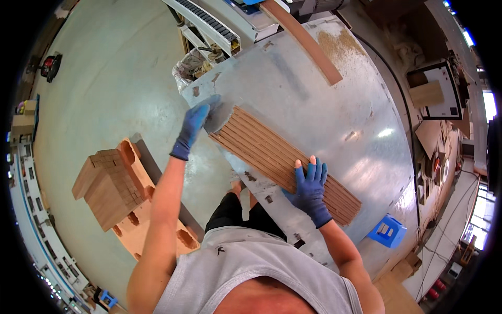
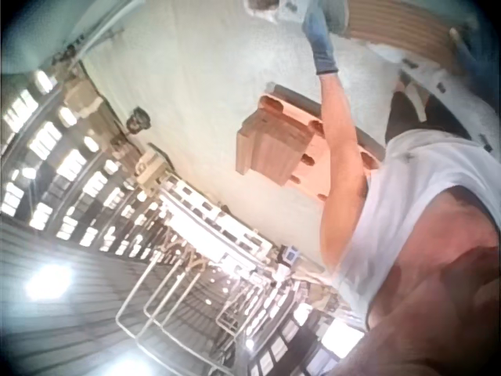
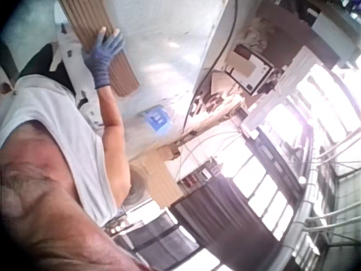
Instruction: The person gathers and aligns stacks of wooden planks on a metal work table and stacks them onto a pallet by hand.
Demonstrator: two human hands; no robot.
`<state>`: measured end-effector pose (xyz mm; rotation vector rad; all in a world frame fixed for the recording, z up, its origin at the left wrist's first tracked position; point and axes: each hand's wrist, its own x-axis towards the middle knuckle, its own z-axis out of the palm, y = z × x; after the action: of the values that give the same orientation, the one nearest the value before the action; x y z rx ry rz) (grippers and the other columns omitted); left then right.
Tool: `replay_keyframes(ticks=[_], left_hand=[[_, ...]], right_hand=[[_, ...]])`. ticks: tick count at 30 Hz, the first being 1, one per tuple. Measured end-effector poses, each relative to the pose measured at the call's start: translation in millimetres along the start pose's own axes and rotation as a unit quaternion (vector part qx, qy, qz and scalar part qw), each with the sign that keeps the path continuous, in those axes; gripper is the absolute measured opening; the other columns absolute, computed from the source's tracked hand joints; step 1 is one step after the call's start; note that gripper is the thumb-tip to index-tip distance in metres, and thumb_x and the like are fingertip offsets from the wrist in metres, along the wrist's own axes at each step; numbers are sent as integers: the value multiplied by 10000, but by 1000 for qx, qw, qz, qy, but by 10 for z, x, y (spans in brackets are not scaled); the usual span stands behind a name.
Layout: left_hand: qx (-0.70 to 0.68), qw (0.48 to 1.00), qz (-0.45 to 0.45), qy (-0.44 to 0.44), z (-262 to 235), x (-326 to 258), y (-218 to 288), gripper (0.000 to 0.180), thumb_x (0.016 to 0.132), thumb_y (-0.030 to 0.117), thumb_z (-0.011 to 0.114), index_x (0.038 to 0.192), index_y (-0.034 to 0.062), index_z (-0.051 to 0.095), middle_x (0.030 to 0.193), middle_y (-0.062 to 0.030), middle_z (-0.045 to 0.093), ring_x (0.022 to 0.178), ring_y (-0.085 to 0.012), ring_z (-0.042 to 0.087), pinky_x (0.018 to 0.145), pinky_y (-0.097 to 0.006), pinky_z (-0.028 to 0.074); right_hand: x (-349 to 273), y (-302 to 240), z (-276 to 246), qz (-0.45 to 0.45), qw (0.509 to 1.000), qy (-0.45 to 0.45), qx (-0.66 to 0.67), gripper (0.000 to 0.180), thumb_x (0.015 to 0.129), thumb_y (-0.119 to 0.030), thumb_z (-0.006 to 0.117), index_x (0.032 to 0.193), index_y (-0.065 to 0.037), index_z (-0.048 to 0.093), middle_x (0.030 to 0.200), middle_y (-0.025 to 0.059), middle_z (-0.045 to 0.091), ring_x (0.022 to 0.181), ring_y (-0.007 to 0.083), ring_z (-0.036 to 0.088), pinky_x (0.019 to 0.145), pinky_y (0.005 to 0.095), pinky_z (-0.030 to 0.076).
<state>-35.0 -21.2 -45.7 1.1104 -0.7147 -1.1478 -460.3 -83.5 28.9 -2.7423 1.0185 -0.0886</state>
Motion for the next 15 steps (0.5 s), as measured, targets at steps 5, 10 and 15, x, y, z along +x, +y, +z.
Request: replay_keyframes(ticks=[5,10,15], left_hand=[[125,991,19,-38,433,-12,-88,516,1104,287,399,1472,-70,451,1538,-151,469,1426,-230,434,1207,-350,291],[115,990,57,-60,645,-33,-141,519,1102,314,416,1470,-47,472,1545,-140,468,1462,-227,387,1215,-342,262],[130,987,61,-75,638,-54,-186,520,1107,299,399,1487,-54,440,1569,-146,433,1476,-230,362,1221,-341,246]], right_hand=[[-39,-38,-73,20,999,-29,-12,1003,671,-439,861,1478,-45,414,1517,346,264,1391,548,289,1115,734,201],[-60,-22,-192,38,997,-60,-15,1051,651,-458,870,1496,-51,396,1520,338,264,1395,552,282,1119,726,200],[-129,29,-211,45,997,-68,-17,1094,626,-492,876,1503,-55,392,1530,337,261,1403,552,274,1123,720,195]])
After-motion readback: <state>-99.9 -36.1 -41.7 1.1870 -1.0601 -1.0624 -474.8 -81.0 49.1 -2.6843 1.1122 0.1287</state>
